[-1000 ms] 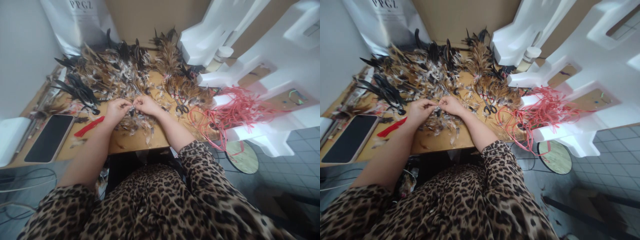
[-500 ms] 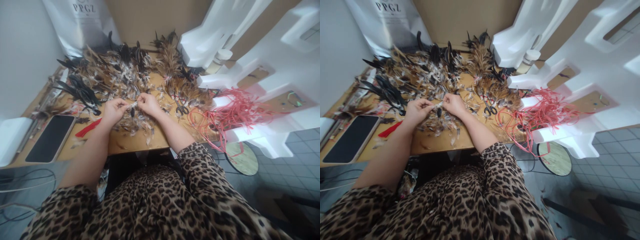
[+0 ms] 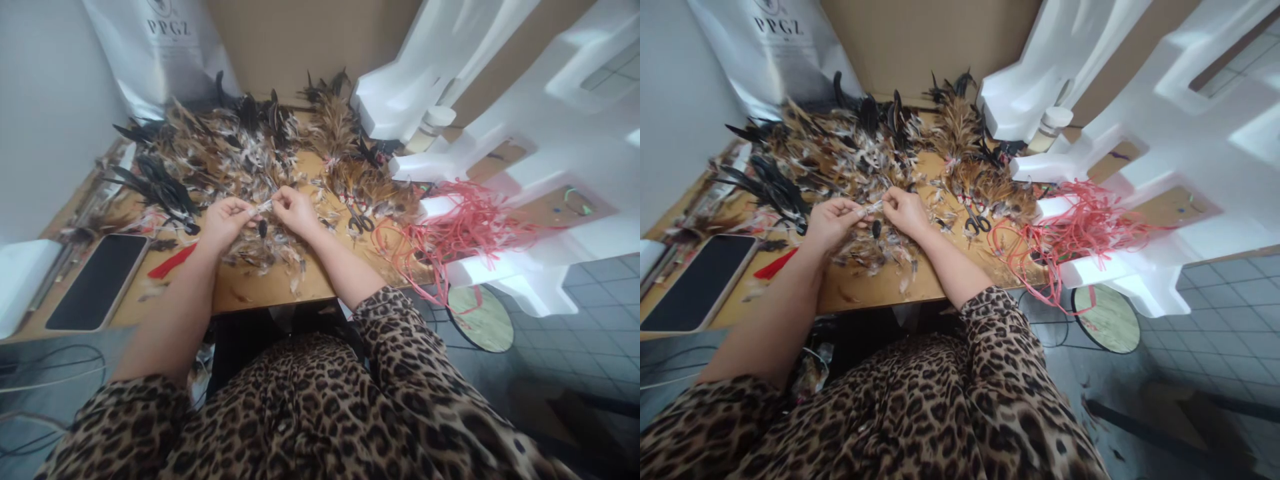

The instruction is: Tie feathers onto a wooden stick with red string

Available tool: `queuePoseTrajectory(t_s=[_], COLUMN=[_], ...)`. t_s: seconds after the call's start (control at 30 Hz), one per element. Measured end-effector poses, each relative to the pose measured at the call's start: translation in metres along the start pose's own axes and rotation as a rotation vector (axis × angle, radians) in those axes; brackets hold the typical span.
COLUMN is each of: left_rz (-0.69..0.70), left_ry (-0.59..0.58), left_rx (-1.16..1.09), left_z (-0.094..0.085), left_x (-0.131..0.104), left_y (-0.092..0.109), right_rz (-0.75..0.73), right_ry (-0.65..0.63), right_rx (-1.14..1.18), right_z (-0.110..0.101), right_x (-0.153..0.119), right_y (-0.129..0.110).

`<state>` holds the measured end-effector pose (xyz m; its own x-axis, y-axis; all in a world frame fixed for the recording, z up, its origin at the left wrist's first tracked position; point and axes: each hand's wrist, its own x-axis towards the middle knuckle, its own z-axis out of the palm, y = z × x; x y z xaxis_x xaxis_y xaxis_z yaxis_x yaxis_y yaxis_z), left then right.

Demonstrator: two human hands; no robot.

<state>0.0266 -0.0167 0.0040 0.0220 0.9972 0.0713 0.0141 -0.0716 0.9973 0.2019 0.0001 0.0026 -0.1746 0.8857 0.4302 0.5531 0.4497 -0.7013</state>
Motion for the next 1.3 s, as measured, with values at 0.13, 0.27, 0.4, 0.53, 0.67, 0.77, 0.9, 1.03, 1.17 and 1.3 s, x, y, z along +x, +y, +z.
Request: queuePoseTrajectory(t_s=[0.13, 0.27, 0.4, 0.53, 0.67, 0.77, 0.9, 1.03, 1.17, 1.3], left_rz=[-0.125, -0.194, -0.208, -0.208, -0.179, -0.126, -0.095, -0.038, 0.040, 0.041], left_ry=[-0.054, -0.139, -0.126, -0.120, -0.142, -0.143, -0.122, -0.078, 0.018, 0.009], left_rx=[-0.197, -0.270, -0.317, -0.373, -0.362, -0.325, -0.283, -0.155, -0.061, -0.054], left_z=[-0.001, -0.002, -0.003, -0.006, -0.004, -0.001, 0.001, 0.003, 0.005, 0.005], left_x=[0.001, 0.002, 0.004, 0.006, 0.006, 0.005, 0.005, 0.004, 0.003, 0.001], left_y=[0.004, 0.002, -0.004, -0.004, -0.004, -0.005, -0.008, -0.009, -0.007, -0.004], right_rz=[-0.052, -0.129, -0.196, -0.022, 0.198, 0.255, 0.287, 0.235, 0.170, 0.219], right_ry=[0.016, -0.015, -0.002, 0.114, 0.043, -0.068, -0.093, -0.030, 0.008, 0.015], right_rx=[-0.029, -0.103, 0.039, 0.392, 0.636, 0.736, 0.714, 0.616, 0.511, 0.488], right_z=[-0.001, 0.001, 0.006, 0.011, 0.011, 0.010, 0.012, 0.013, 0.016, 0.016], right_x=[-0.003, -0.006, -0.006, -0.001, 0.003, 0.003, 0.002, 0.003, 0.003, 0.002], right_y=[-0.008, -0.012, -0.010, -0.005, -0.007, -0.013, -0.016, -0.013, -0.010, -0.010])
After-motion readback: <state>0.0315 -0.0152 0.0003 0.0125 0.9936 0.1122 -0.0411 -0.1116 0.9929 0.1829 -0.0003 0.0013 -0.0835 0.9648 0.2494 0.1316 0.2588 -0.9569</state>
